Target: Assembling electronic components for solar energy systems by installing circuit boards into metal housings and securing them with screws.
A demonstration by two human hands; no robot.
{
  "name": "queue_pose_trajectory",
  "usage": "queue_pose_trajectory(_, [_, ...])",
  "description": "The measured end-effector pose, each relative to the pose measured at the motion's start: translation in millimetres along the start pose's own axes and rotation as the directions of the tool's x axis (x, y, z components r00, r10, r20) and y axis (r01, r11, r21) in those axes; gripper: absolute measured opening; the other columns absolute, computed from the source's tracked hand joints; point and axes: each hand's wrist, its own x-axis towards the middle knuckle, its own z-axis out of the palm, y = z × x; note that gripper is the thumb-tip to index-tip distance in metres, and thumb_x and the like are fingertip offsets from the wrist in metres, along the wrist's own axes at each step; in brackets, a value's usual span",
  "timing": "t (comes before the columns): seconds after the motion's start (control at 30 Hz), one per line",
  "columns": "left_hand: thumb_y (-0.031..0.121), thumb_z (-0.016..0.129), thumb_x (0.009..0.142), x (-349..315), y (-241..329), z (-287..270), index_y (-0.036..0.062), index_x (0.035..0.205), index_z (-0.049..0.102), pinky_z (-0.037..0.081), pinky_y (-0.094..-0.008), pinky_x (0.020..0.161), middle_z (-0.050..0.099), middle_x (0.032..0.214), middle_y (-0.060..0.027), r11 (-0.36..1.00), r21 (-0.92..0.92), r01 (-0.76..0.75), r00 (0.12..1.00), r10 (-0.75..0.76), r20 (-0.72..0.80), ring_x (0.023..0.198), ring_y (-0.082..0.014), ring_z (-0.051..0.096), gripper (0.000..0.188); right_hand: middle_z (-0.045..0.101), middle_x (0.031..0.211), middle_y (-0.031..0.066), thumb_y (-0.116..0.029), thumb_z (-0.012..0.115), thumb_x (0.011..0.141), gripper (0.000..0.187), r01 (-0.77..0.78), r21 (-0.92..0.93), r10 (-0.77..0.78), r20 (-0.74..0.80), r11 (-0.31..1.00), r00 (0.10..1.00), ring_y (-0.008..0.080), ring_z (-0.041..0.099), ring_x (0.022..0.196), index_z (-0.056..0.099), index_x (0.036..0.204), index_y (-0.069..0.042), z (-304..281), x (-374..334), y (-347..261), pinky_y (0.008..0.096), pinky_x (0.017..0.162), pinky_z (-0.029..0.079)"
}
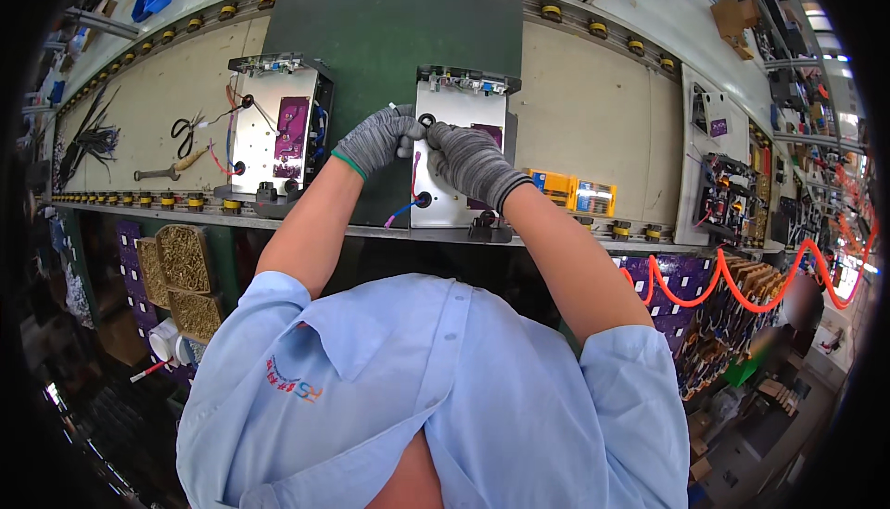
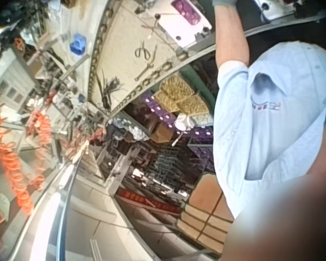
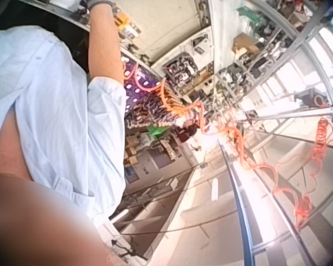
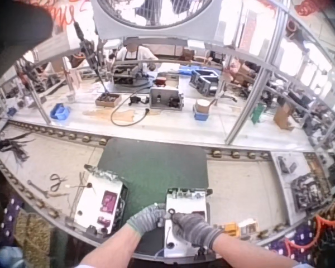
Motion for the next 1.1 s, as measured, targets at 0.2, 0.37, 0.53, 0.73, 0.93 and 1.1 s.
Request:
queue_pose_trajectory(0.2, [0.013, 0.071, 0.083, -4.8, 11.4, 2.5, 0.0046, 0.097, 0.068, 0.048, -0.0210, 0.056, 0.063, 0.080, 0.0009, 0.958, 0.284, -0.037, 0.996, 0.059, -0.068, 0.066, -0.0080, 0.057, 0.017, 0.066, 0.095, 0.0208, -0.009, 0.061, 0.088, 0.018, 0.000, -0.076, -0.001, -0.016, 0.997, 1.000, 0.0400, 0.064, 0.090, 0.057, 0.105, -0.003, 0.6, -1.0, 0.7, 0.0427, 0.080, 0.052])
queue_pose_trajectory(0.37, [0.020, 0.071, 0.088, -12.8, 11.4, 5.3, 0.0031, 0.106, 0.068, 0.054, -0.0271, 0.069, 0.065, 0.082, -0.0002, 0.972, 0.226, -0.069, 0.991, 0.092, -0.094, 0.071, -0.0112, 0.062, 0.024, 0.068, 0.092, 0.0195, -0.023, 0.065, 0.088, 0.027, -0.058, -0.047, 0.056, -0.043, 0.997, 0.998, 0.0365, 0.067, 0.089, 0.059, 0.107, -0.003, -10.3, -1.1, -8.4, 0.0422, 0.081, 0.052])
queue_pose_trajectory(0.53, [0.022, 0.061, 0.098, -40.2, -5.1, -19.2, 0.0016, 0.113, 0.067, 0.056, -0.0287, 0.063, 0.066, 0.078, -0.0033, 0.955, 0.172, -0.241, 0.858, 0.293, -0.421, 0.062, -0.0132, 0.061, 0.026, 0.069, 0.076, 0.0177, -0.059, 0.055, 0.093, 0.062, -0.385, 0.003, 0.385, 0.043, 0.923, 0.922, 0.0316, 0.069, 0.085, 0.070, 0.085, 0.000, -32.2, 33.7, -19.4, 0.0416, 0.084, 0.052])
queue_pose_trajectory(0.73, [0.028, 0.062, 0.097, -54.8, -48.3, -37.5, 0.0036, 0.117, 0.065, 0.047, -0.0254, 0.047, 0.065, 0.079, -0.0031, 0.975, 0.207, -0.079, 0.882, 0.165, -0.441, 0.048, -0.0082, 0.049, 0.032, 0.071, 0.083, 0.0152, -0.050, 0.052, 0.095, 0.050, -0.147, -0.326, 0.127, -0.083, 0.934, 0.988, 0.0331, 0.069, 0.086, 0.071, 0.086, -0.005, -23.6, 48.2, -22.8, 0.0452, 0.084, 0.052])
queue_pose_trajectory(0.93, [0.030, 0.066, 0.095, -27.8, -38.8, -34.0, 0.0075, 0.112, 0.068, 0.040, -0.0241, 0.046, 0.064, 0.081, -0.0006, 0.932, 0.359, -0.051, 0.950, 0.156, -0.270, 0.051, -0.0072, 0.048, 0.029, 0.068, 0.082, 0.0150, -0.043, 0.056, 0.095, 0.039, -0.088, -0.421, 0.039, -0.122, 0.903, 0.992, 0.0339, 0.067, 0.084, 0.069, 0.088, -0.007, -18.4, 37.9, -28.1, 0.0457, 0.080, 0.051])
queue_pose_trajectory(1.1, [0.033, 0.066, 0.094, -12.4, -29.5, -28.9, 0.0066, 0.090, 0.069, 0.042, -0.0280, 0.047, 0.059, 0.063, -0.0003, 0.804, 0.593, 0.042, 0.942, 0.166, -0.291, 0.049, -0.0100, 0.051, 0.026, 0.070, 0.081, 0.0154, -0.042, 0.058, 0.093, 0.036, -0.186, -0.405, 0.166, -0.085, 0.895, 0.983, 0.0344, 0.068, 0.081, 0.069, 0.087, -0.008, -17.9, 42.2, -27.3, 0.0466, 0.078, 0.052])
